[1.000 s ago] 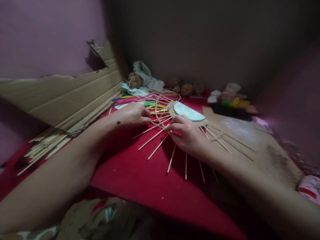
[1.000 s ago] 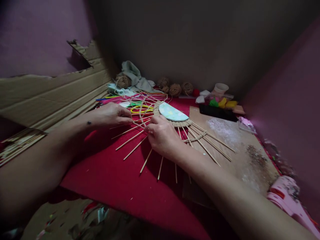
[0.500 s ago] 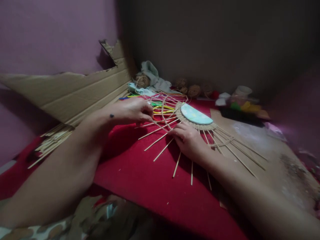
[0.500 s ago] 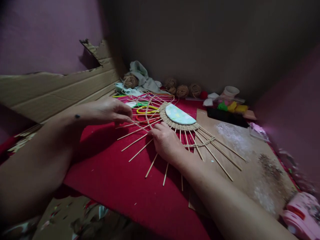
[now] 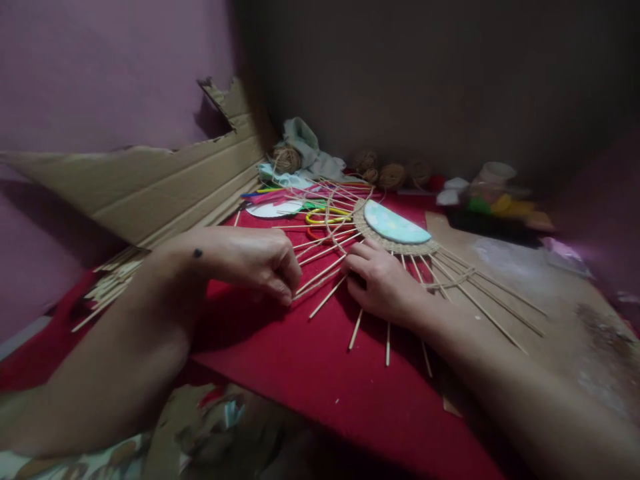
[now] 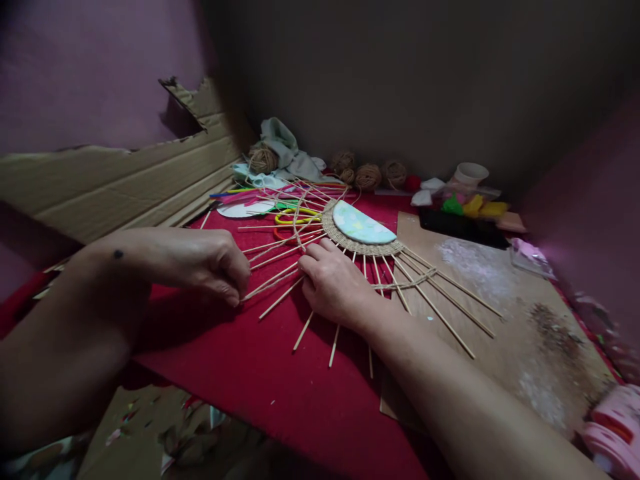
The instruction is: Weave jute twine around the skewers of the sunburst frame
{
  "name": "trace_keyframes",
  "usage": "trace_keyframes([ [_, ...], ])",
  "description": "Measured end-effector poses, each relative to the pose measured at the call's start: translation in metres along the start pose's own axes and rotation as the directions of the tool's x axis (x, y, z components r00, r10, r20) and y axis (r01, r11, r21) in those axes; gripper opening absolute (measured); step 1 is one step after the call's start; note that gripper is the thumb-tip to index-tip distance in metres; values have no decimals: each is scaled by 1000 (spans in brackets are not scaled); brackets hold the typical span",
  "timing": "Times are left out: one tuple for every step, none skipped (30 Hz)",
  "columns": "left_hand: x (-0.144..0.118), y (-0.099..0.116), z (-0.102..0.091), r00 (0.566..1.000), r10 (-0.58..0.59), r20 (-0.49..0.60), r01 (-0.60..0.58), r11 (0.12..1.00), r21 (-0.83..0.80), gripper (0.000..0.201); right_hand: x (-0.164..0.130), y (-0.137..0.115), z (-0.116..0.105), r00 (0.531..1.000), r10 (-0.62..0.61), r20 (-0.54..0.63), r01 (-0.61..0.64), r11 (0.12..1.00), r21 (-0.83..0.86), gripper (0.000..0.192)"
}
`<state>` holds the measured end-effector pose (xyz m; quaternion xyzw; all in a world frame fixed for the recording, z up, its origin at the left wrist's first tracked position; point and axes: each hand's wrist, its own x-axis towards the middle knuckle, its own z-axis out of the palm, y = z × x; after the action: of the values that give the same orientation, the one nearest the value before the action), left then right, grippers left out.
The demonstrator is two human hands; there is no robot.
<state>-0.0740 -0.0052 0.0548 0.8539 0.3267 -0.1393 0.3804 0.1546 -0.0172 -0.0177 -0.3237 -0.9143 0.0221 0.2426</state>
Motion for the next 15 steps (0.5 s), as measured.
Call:
trace_keyframes([
  [0, 1, 1, 1000, -8, 3, 8, 1000, -8, 18, 0, 1, 0, 1000, -4, -10, 4, 1000, 7, 16],
  [0, 2, 2, 1000, -12, 1, 12, 1000, -7, 18, 0, 1, 1, 1000, -7, -22, 7, 1000, 16, 16],
  [-1, 2, 2, 1000, -15, -6, 15, 1000, 1, 18, 0, 2, 0, 999, -8, -37, 9, 1000, 28, 16],
  [-1, 2, 2, 1000, -15, -19, 16, 1000, 12, 19, 0, 2, 0, 998, -6, -55, 8, 999, 39, 16],
  [-1, 2, 2, 999, -15, -35, 16, 1000, 22, 19, 0, 2, 0, 997, -4, -74, 7, 999, 49, 16],
  [-2, 1, 2, 999, -15, -48, 16, 999, 29, 20, 0, 3, -1, 996, -1, -93, 6, 998, 57, 16],
  [-2, -1, 2, 998, -17, -56, 18, 999, 32, 19, 0, 3, -1, 994, 1, -113, 6, 998, 64, 16],
  [-2, -2, 1, 998, -22, -59, 24, 999, 31, 19, -1, 3, -1, 991, 3, -131, 6, 998, 70, 16],
  [-2, -4, 1, 998, -30, -61, 32, 999, 28, 19, -1, 3, -1, 989, 3, -146, 8, 997, 74, 16],
  [-2, -5, 1, 997, -41, -64, 43, 999, 30, 19, -1, 3, -1, 988, 4, -156, 8, 997, 77, 17],
  [-1, -7, 1, 996, -55, -70, 57, 998, 38, 18, -1, 3, -1, 986, 8, -164, 5, 997, 79, 17],
  [0, -8, 1, 995, -66, -79, 70, 996, 53, 18, -1, 4, 0, 986, 11, -166, 2, 997, 81, 17],
  [0, -8, 1, 993, -74, -90, 81, 994, 75, 17, -1, 4, 0, 986, 15, -164, -1, 997, 83, 17],
  [1, -8, 1, 992, -76, -100, 87, 991, 103, 17, -1, 4, 0, 987, 18, -162, -5, 996, 84, 17],
  [1, -8, 1, 991, -73, -111, 88, 987, 137, 17, -1, 4, 0, 987, 21, -161, -7, 996, 85, 17],
])
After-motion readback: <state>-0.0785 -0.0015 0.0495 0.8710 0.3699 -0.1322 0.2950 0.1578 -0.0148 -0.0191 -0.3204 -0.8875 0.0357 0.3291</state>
